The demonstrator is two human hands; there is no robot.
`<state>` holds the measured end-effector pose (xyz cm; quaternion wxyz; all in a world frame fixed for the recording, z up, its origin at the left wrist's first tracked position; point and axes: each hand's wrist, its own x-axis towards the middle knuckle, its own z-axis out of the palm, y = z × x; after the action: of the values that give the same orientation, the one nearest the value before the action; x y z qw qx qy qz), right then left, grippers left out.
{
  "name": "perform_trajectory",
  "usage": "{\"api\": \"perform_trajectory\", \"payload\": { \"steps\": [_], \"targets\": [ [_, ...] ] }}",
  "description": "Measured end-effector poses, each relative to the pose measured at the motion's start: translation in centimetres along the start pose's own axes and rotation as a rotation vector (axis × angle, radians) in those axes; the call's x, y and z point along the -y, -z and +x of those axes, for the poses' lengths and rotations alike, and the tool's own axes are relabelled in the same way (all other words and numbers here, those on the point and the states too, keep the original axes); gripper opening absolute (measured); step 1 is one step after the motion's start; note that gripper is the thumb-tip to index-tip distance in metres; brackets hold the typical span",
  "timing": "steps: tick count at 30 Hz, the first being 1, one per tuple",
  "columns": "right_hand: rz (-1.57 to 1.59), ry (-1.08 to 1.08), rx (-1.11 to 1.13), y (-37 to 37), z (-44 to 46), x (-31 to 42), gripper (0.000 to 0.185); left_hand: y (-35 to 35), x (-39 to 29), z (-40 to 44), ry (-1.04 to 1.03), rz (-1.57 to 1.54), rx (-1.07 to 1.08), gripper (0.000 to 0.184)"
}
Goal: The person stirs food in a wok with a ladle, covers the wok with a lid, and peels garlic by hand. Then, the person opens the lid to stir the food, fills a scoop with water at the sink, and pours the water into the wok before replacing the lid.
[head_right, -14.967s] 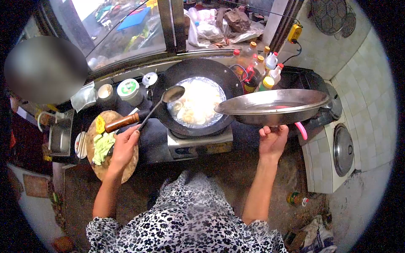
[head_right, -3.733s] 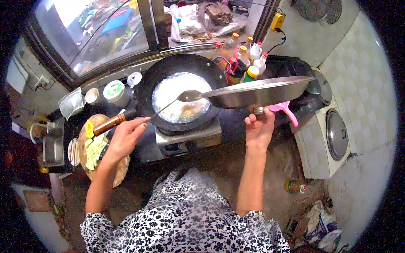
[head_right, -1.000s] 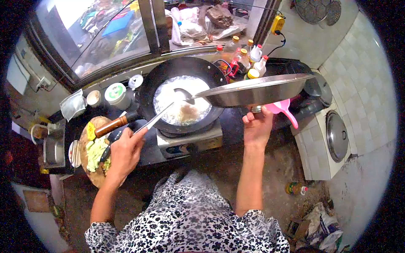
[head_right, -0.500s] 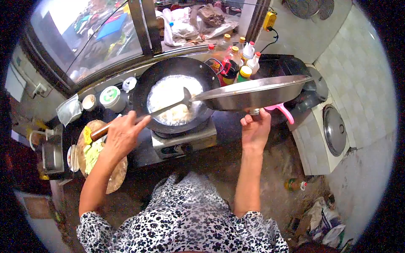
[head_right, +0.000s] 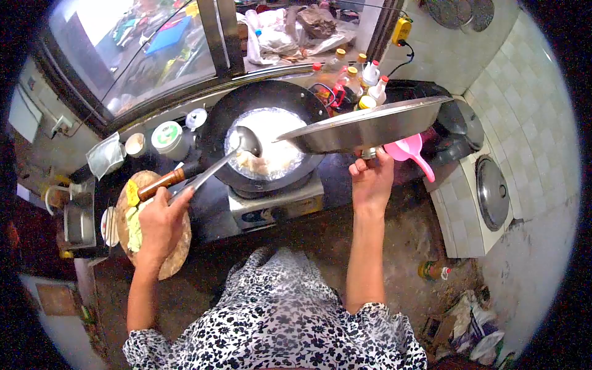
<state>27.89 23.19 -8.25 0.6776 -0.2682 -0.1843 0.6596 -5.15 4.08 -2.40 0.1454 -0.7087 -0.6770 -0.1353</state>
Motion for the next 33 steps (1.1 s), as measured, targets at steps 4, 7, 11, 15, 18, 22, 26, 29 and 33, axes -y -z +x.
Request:
{"api": "perform_trajectory", "payload": {
  "steps": [4,7,11,15,18,22,26,29,33],
  "targets": [
    [-0.013,0.002,-0.003,-0.2,0.0,-0.2,0.022,-2.4,-0.9,0.2,-0.021,0.013,0.060,0.040],
    [-0.006,-0.008,-0.018,-0.3,-0.2,-0.1,0.019,-3.7,-1.4,0.6,-0.040,-0.005,0.089,0.042],
    [-0.016,0.012,-0.033,0.5,-0.2,0.3,0.022,-4.0,-1.0,0.9,-0.046,0.016,0.088,0.040],
    [0.002,0.028,-0.028,1.2,-0.6,0.9,0.019,-1.7,-0.1,0.7,0.060,0.022,0.056,0.038],
    [0.013,0.037,-0.065,1.4,-0.7,1.0,0.017,-1.7,0.5,0.6,0.242,-0.126,0.003,0.032],
    [0.010,0.048,-0.069,1.7,-0.5,1.2,0.017,-3.9,1.0,-0.1,0.361,-0.411,-0.104,0.029],
    [0.008,0.052,-0.059,1.4,-0.5,1.3,0.019,-5.3,1.6,-0.8,0.444,-0.649,-0.084,0.030],
    [-0.014,0.061,-0.038,0.7,-0.4,1.2,0.020,-4.9,0.7,-1.0,0.511,-0.739,-0.105,0.029],
    [-0.046,0.077,0.025,0.0,0.3,1.2,0.019,-5.1,0.0,-1.5,0.488,-0.590,-0.038,0.030]
  ]
}}
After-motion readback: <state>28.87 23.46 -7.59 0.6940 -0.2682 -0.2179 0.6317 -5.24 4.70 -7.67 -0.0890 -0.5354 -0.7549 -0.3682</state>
